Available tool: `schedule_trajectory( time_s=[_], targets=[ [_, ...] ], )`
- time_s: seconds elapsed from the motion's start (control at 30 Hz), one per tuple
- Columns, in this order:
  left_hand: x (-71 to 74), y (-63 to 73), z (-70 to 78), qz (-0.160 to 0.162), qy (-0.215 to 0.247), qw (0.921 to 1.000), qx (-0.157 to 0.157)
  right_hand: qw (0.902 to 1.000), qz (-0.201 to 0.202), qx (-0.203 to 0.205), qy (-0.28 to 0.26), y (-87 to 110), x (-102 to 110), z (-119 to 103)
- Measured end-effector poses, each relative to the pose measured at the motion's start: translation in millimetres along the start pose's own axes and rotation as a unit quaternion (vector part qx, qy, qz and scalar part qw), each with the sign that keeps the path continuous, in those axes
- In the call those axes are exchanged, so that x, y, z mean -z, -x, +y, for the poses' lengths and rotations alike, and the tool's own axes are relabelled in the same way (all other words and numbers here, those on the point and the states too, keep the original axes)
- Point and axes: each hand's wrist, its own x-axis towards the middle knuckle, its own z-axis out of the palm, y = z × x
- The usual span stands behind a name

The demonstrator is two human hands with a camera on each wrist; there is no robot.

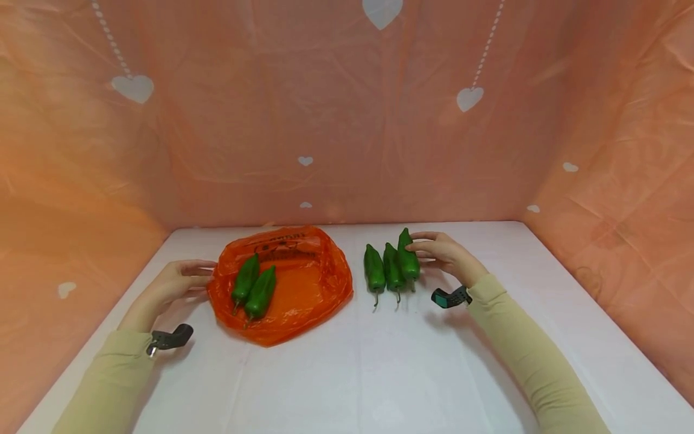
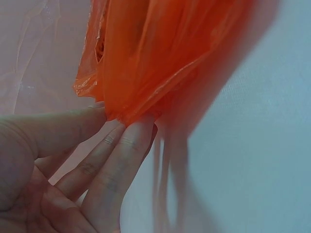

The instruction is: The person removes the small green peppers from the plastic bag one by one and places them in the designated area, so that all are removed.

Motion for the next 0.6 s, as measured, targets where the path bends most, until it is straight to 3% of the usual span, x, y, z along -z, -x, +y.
schedule_trajectory(
  time_s=[0.33, 0.6],
  targets=[
    [-0.1, -0.7, 3.2, 0.009, -0.026, 0.9996, -0.001, 0.9996, 0.016, -0.025, -0.002, -1.0, 8, 8],
    [-1.0, 0.1, 1.8, 0.006, -0.02, 0.9998, 0.006, 0.9987, 0.019, -0.031, 0.037, -4.9, 9, 14]
  ],
)
